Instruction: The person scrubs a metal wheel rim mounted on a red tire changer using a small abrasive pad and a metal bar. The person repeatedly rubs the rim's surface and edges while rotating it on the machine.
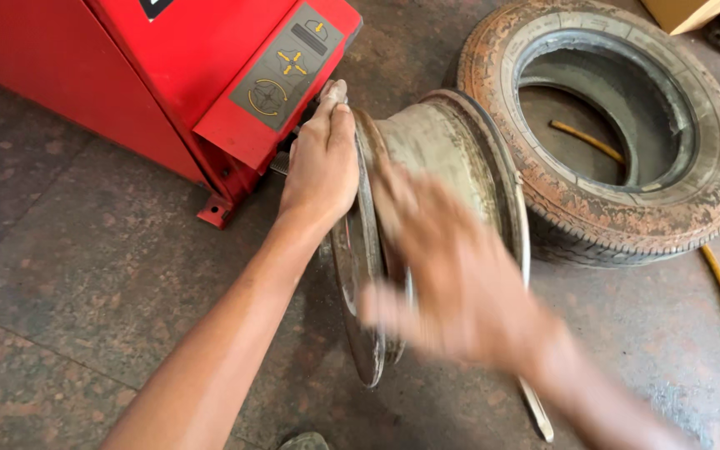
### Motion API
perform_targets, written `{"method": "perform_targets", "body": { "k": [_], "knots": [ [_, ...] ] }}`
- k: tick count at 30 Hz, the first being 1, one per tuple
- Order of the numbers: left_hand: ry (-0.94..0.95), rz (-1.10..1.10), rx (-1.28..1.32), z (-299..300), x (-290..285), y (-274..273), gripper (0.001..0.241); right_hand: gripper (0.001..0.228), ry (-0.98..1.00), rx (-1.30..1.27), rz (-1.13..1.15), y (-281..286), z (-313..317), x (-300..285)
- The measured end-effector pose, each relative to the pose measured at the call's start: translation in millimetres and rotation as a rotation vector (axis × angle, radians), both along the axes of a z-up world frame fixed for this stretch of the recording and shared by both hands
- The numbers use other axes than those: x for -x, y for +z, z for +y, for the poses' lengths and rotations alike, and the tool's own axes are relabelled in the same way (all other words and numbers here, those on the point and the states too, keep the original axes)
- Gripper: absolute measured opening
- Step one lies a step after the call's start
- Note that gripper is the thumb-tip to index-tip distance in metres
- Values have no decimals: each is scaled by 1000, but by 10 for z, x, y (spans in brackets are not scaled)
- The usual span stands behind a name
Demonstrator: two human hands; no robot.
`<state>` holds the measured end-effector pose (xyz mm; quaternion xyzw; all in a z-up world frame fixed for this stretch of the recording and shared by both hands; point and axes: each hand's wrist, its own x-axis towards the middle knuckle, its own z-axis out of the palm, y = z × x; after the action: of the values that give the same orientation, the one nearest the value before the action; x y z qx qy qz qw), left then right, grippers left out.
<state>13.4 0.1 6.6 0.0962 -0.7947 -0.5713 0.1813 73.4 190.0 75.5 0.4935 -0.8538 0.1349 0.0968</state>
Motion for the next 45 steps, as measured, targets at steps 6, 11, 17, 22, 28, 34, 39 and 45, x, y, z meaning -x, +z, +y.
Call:
{"method": "perform_targets", "body": {
  "k": [6,11,17,22,28,34,39,45],
  "knots": [
    [53,-91,-8,-58,149,24,57,93,-186,-106,-317,58,-401,787],
    [-15,-89,168,-230,435,-44,53,95,-40,87,-147,-222,-11,244],
    [52,-131,89,-202,527,-29,48,105,-88,56,115,-556,102,-469],
    [66,-151,126,-251,634,-81,48,93,-153,118,-88,-339,-235,265],
    [54,-195,35,-254,657,-49,53,90,-139,36,123,-404,32,-582],
    [-22,88,-115,131,-214,-120,69,82,-297,-55,-503,76,-484,1144],
    [52,-324,101,919,-1634,-317,46,96,-270,-53,-454,117,-574,1314],
    [167,-73,161,951,-1579,-200,42,97,-301,-115,-421,91,-534,1277]
  ]
}}
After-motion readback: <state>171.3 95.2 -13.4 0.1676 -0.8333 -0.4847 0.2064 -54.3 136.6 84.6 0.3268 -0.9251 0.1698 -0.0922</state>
